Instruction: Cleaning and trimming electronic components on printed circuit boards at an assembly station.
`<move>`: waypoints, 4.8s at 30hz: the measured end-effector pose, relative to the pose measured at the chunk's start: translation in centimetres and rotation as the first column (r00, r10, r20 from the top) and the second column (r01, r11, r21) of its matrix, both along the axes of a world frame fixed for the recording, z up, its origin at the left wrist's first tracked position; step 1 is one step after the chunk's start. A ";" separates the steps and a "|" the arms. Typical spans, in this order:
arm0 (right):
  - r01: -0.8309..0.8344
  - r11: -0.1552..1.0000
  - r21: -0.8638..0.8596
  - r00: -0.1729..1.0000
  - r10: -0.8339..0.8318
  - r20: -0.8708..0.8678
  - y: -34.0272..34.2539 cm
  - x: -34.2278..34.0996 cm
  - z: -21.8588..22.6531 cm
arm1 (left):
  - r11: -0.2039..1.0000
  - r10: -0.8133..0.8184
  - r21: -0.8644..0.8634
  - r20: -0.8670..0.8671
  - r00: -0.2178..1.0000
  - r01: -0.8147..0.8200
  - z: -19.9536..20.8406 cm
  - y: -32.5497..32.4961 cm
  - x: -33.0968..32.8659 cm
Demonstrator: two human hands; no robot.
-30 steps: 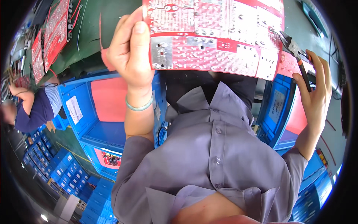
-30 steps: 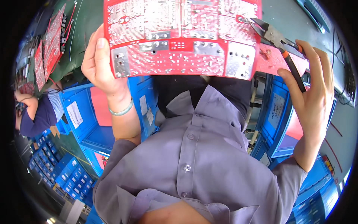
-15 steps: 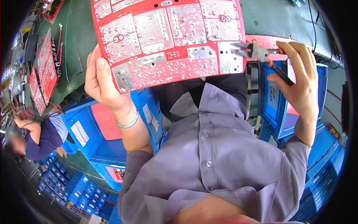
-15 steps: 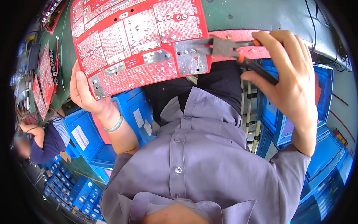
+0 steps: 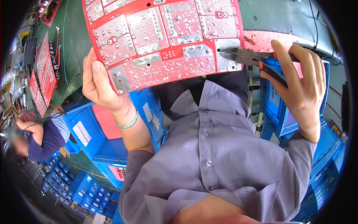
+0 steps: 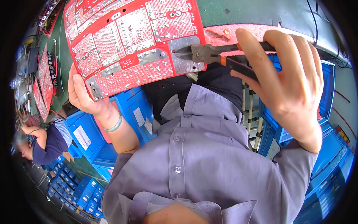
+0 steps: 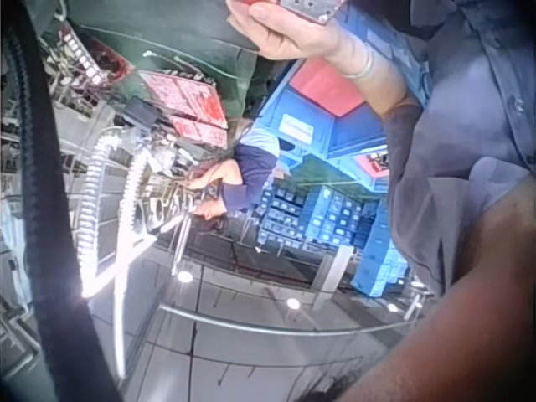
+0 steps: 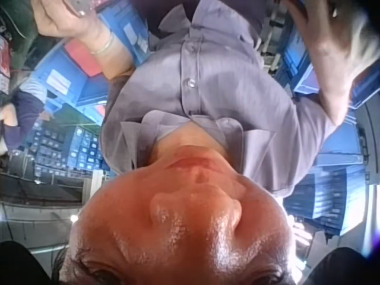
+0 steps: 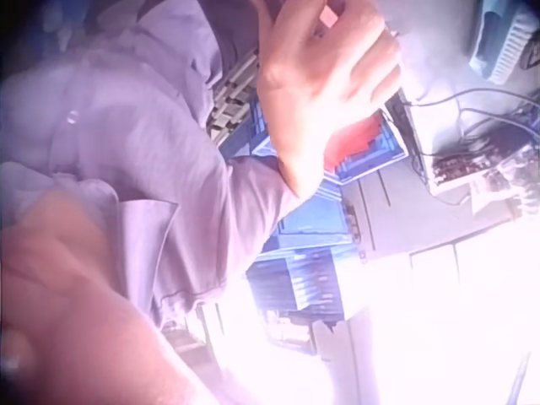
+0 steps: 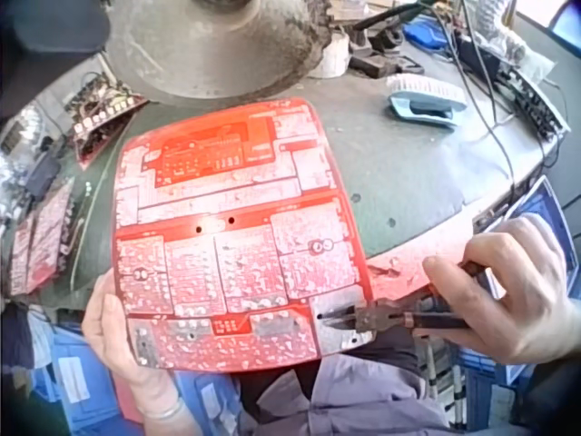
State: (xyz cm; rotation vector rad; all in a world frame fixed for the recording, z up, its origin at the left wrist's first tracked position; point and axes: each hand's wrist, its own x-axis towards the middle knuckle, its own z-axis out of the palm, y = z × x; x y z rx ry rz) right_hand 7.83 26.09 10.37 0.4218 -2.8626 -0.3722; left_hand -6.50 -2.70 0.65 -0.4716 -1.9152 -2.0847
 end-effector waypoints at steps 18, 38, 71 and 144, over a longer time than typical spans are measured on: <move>0.006 0.992 -0.126 1.000 -0.002 0.029 1.3 -0.1 -0.9 | 1.000 -0.011 -0.003 -0.005 1.000 0.011 0.0 -0.3 0.1; -0.281 0.957 -0.075 0.950 0.267 -0.161 2.7 -4.2 -0.6 | 0.999 -0.038 0.003 0.005 0.999 0.038 0.1 -0.2 -0.1; -0.709 0.704 0.055 0.703 0.696 0.149 1.8 -11.1 3.5 | 0.990 -0.138 0.030 0.160 0.977 0.135 1.4 -0.9 -1.7; -0.023 0.954 -0.298 1.000 0.018 -0.018 2.7 -0.9 -0.9 | 0.992 -0.127 0.041 0.157 0.979 0.122 1.1 -0.8 -1.3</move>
